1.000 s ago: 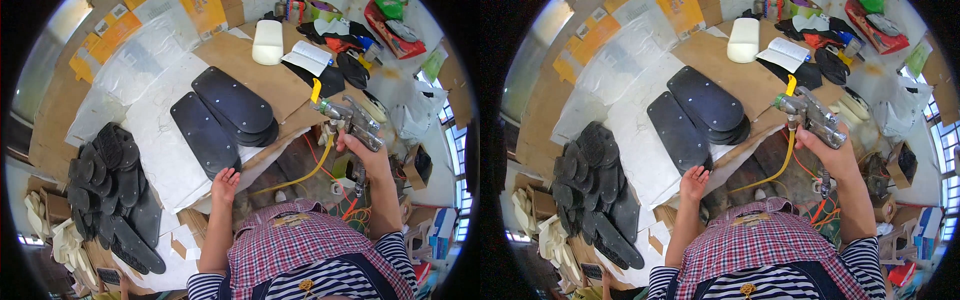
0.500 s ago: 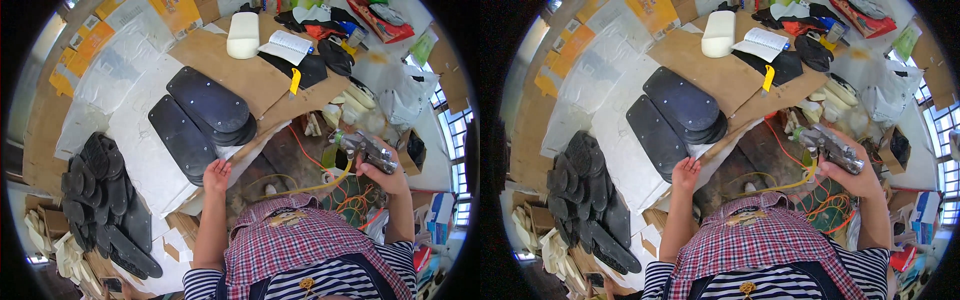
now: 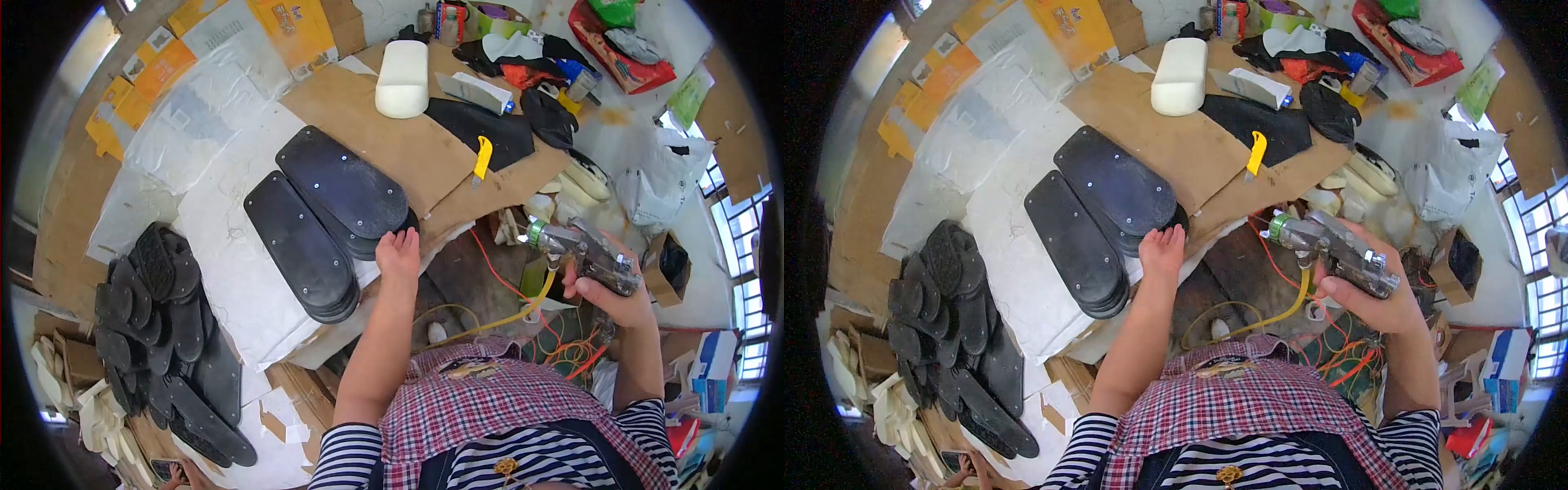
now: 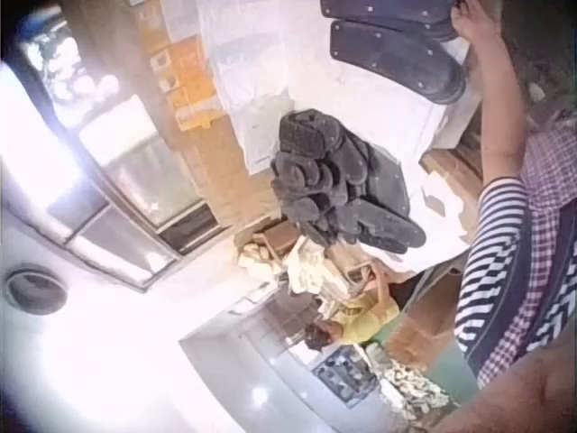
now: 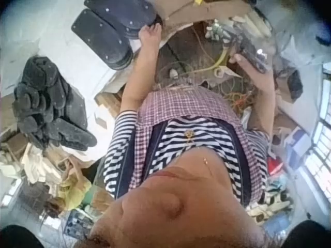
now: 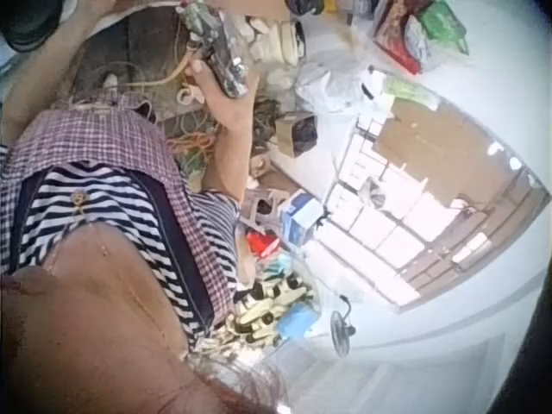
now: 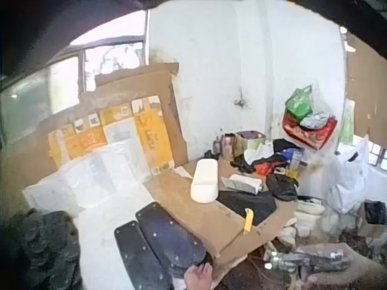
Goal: Apply adhesive spray to shoe soles and assemble components at a factory workbench.
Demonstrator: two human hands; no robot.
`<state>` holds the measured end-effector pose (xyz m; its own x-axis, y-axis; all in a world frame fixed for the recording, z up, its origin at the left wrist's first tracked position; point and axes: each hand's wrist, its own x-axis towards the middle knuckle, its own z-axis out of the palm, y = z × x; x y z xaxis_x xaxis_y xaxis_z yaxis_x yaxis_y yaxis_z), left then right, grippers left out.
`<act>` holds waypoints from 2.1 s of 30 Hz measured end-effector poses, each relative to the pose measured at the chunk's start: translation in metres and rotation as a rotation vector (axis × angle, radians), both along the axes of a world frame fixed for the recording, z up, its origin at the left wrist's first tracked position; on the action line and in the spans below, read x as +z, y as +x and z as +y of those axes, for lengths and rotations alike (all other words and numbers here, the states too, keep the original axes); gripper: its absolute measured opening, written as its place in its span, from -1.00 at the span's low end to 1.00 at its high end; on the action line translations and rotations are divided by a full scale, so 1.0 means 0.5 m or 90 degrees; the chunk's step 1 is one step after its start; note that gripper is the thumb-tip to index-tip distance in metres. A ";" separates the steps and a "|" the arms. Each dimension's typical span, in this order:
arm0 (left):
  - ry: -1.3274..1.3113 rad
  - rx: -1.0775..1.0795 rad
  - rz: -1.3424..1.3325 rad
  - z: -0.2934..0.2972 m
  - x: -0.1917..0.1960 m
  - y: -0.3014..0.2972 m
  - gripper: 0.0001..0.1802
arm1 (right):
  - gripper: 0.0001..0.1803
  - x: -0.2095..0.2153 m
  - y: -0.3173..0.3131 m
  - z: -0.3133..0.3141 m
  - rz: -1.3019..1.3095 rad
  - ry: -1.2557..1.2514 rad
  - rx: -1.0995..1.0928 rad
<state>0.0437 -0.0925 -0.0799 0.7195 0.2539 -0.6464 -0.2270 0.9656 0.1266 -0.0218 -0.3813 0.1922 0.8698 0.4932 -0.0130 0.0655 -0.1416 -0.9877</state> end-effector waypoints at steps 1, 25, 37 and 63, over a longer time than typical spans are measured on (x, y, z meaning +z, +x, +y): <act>-0.009 0.022 0.024 -0.005 0.001 0.003 -0.44 | -0.38 0.008 0.001 0.012 0.003 0.009 -0.021; 0.409 0.319 -0.152 0.359 0.211 -0.253 -0.76 | -0.33 -0.065 -0.010 0.121 0.032 0.020 0.051; 0.358 0.605 -0.102 0.675 0.283 -0.559 0.07 | -0.66 -0.039 -0.032 0.240 0.019 0.059 -0.041; 0.276 -0.006 0.152 0.283 0.021 -0.343 -0.74 | -0.39 0.005 -0.088 -0.005 0.019 -0.113 0.036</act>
<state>-0.1276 0.0490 -0.0693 0.5672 0.5305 -0.6299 -0.1347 0.8143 0.5645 -0.0660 -0.3837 0.1948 0.8385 0.5294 -0.1289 0.0499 -0.3101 -0.9494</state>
